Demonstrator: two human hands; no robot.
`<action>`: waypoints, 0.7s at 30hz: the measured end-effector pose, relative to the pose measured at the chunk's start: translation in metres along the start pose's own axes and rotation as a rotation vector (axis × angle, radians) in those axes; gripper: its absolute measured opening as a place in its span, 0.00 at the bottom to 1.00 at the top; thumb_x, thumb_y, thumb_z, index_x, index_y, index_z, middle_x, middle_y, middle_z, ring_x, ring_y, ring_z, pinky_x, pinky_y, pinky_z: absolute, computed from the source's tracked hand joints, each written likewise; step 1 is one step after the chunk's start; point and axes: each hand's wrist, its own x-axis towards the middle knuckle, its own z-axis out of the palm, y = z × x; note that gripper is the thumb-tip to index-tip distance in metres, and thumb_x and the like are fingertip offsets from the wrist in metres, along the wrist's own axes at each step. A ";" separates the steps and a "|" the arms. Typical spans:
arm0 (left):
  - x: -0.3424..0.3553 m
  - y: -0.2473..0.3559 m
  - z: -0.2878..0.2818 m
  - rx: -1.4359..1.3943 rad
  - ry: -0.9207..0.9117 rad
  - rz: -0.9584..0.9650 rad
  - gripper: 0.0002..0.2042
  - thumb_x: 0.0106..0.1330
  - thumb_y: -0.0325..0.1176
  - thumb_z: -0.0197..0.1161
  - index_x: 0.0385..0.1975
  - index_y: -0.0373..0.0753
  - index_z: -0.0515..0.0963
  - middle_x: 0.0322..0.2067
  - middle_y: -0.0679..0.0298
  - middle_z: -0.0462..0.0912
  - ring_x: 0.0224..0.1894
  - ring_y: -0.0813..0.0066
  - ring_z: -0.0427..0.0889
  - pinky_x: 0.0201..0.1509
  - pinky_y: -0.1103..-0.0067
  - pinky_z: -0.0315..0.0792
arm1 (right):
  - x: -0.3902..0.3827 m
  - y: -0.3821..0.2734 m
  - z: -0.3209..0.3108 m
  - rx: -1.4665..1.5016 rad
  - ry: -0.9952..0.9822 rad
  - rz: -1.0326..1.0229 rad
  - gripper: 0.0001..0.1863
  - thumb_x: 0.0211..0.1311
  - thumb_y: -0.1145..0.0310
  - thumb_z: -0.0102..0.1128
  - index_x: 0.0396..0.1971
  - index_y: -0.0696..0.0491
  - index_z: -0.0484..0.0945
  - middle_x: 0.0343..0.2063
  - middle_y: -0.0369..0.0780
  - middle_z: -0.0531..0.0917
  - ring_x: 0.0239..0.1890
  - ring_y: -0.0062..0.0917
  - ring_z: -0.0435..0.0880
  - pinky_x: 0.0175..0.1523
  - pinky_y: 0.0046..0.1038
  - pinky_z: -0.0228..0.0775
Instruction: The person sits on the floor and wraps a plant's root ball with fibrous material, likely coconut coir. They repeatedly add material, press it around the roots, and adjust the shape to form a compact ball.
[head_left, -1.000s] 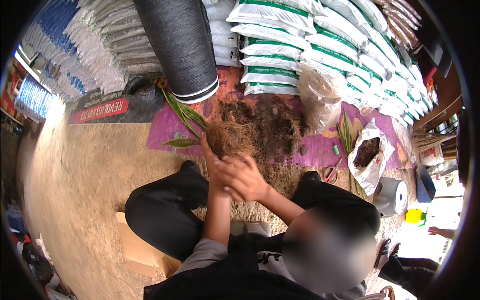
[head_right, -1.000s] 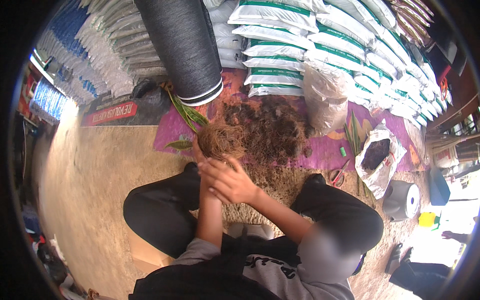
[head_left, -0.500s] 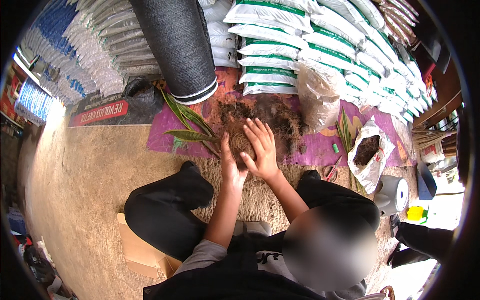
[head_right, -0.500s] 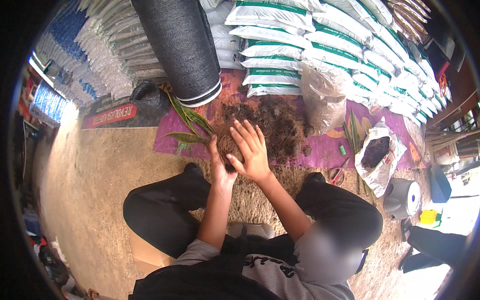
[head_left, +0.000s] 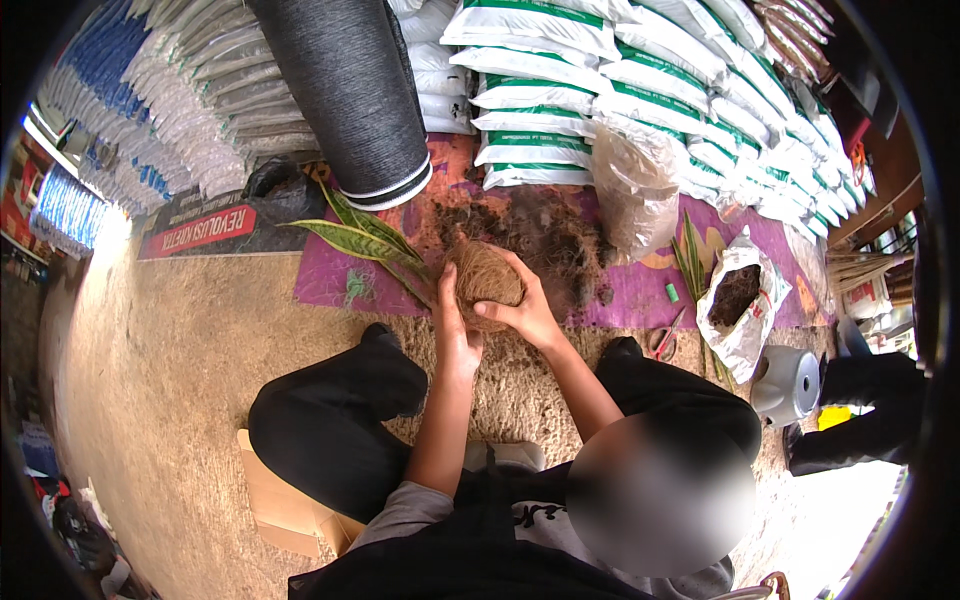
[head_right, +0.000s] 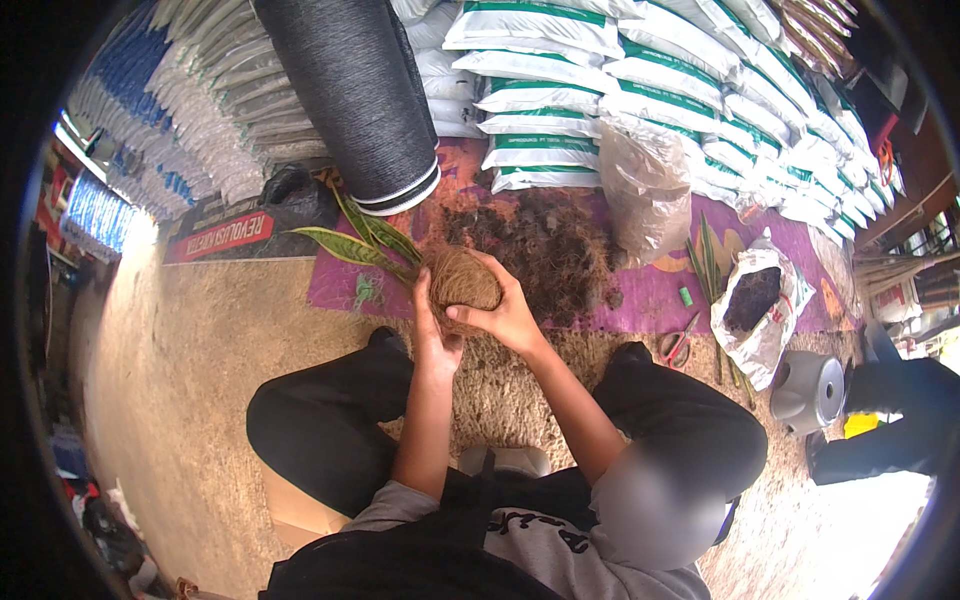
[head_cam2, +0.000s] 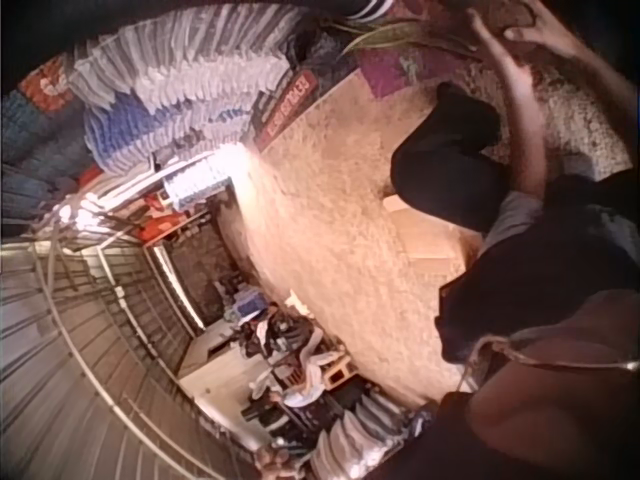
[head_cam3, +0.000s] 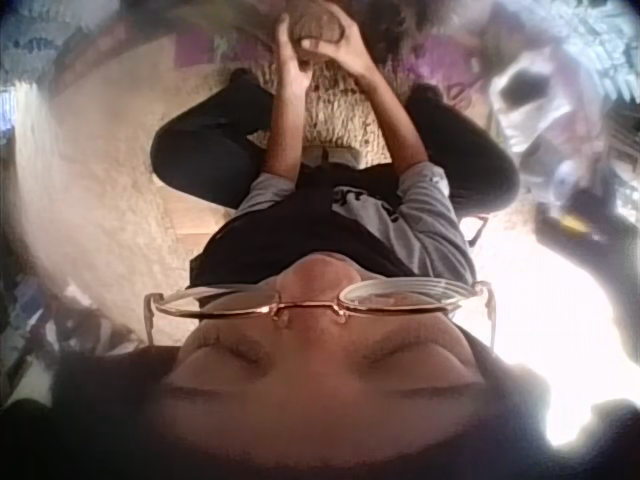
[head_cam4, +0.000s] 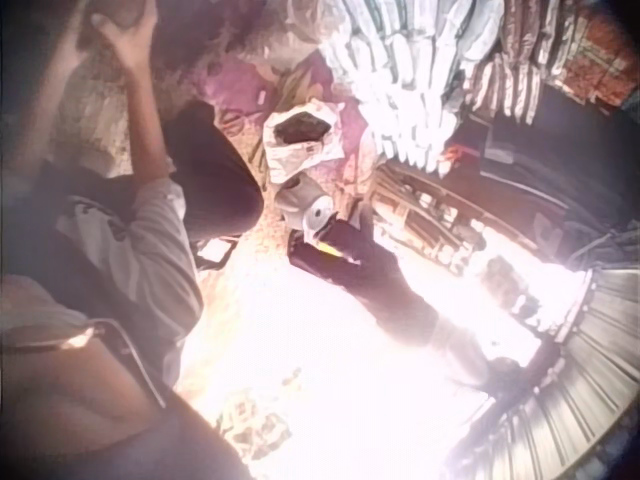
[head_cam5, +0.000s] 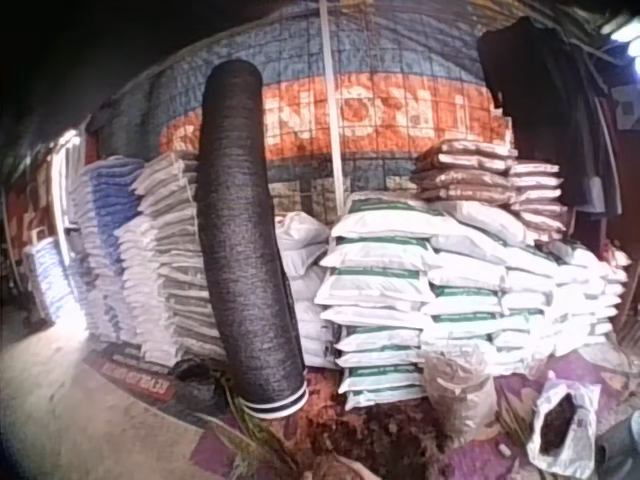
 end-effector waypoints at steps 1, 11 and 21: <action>0.000 0.001 0.001 0.024 -0.002 0.014 0.28 0.63 0.54 0.49 0.55 0.39 0.64 0.49 0.61 0.71 0.51 0.68 0.72 0.53 0.71 0.69 | 0.000 0.000 0.000 0.012 0.034 0.018 0.39 0.44 0.66 0.69 0.58 0.59 0.62 0.49 0.43 0.73 0.52 0.28 0.71 0.58 0.29 0.61; 0.002 0.008 0.005 0.530 0.027 0.205 0.29 0.64 0.52 0.50 0.59 0.40 0.60 0.57 0.58 0.62 0.60 0.67 0.60 0.59 0.70 0.56 | -0.001 -0.015 -0.013 0.645 0.477 0.330 0.28 0.55 0.60 0.56 0.52 0.60 0.65 0.46 0.46 0.75 0.47 0.33 0.76 0.51 0.34 0.70; -0.018 -0.037 0.026 -0.018 -0.214 -0.091 0.33 0.65 0.58 0.42 0.63 0.41 0.53 0.59 0.60 0.61 0.62 0.67 0.59 0.65 0.69 0.54 | -0.005 -0.003 0.001 0.434 0.526 -0.131 0.27 0.53 0.70 0.58 0.54 0.58 0.63 0.45 0.44 0.74 0.46 0.28 0.75 0.52 0.30 0.68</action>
